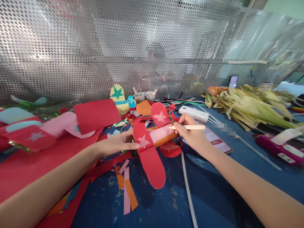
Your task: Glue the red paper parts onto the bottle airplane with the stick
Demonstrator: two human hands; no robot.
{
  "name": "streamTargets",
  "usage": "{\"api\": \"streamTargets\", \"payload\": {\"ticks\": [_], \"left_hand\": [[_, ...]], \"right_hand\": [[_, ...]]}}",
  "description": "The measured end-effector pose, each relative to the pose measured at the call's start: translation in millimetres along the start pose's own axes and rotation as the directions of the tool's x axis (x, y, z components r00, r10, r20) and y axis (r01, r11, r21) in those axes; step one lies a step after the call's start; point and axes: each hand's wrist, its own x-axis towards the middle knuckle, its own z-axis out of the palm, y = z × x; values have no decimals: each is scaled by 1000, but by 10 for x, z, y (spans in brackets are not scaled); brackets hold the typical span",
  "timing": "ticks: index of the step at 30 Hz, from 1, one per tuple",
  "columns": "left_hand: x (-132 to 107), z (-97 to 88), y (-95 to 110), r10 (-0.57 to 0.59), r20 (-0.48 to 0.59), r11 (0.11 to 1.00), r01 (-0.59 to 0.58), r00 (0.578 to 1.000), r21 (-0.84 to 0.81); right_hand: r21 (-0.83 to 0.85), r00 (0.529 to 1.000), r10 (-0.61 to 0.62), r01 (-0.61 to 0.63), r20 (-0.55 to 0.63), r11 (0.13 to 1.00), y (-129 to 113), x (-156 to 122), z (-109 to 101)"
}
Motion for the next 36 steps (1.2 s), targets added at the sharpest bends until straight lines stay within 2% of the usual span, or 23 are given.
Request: {"api": "streamTargets", "payload": {"ticks": [36], "left_hand": [[-1,2,12,22,5,1000,-22,1000,12]], "right_hand": [[-30,999,-31,31,19,999,-1,3,-21]]}}
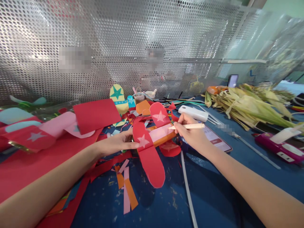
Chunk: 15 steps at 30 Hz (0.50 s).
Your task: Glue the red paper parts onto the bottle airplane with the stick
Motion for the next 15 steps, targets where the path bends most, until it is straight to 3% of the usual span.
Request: {"api": "streamTargets", "payload": {"ticks": [15], "left_hand": [[2,2,7,-19,6,999,19,1000,-43]], "right_hand": [[7,1000,-2,2,15,1000,17,6,-2]]}}
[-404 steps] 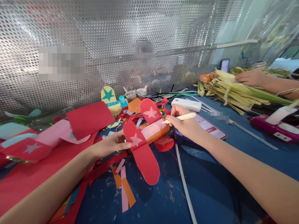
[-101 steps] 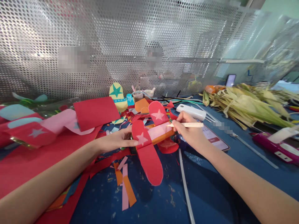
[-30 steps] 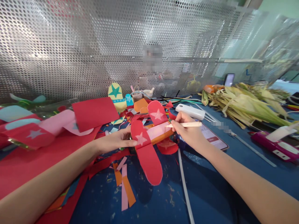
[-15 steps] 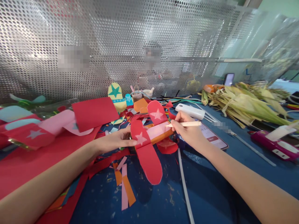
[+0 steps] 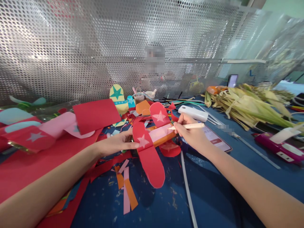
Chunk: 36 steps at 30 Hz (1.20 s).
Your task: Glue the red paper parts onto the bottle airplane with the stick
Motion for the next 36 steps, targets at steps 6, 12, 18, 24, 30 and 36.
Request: {"api": "streamTargets", "payload": {"ticks": [6,12,18,24,30,36], "left_hand": [[9,0,-9,3,3,1000,-3,1000,1],[10,-14,-25,6,3,1000,-6,1000,19],[11,-6,-26,14,-5,1000,-14,1000,-13],[8,0,-13,11,-2,1000,-11,1000,-10],[12,-12,-25,29,-2,1000,-29,1000,3],[15,-17,-32,28,-9,1000,-28,1000,-1]], "right_hand": [[5,1000,-6,6,-5,1000,11,4,-3],[15,1000,-11,11,-4,1000,18,15,-1],[13,1000,-3,3,5,1000,8,12,-5],[7,1000,-8,8,6,1000,12,18,-9],[25,1000,-13,13,4,1000,-11,11,-6],[196,995,41,-22,-95,980,-46,40,8]]}}
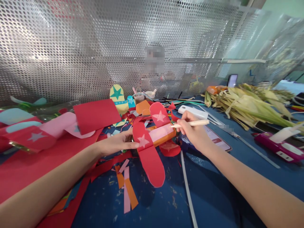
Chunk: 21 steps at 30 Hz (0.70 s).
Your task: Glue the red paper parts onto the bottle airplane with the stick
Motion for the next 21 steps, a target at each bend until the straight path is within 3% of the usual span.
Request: {"api": "streamTargets", "payload": {"ticks": [3,5,12,21], "left_hand": [[-1,2,6,27,0,1000,-27,1000,12],[-4,5,8,26,3,1000,-26,1000,10],[-14,2,1,-9,-9,1000,9,1000,17],[0,44,43,32,23,997,-30,999,-74]], "right_hand": [[177,993,29,-8,-118,984,12,47,-2],[217,989,55,-24,-136,976,19,66,-13],[-108,995,97,-99,-16,989,-26,6,-42],[-170,997,63,-57,33,984,11,-2,-25]]}}
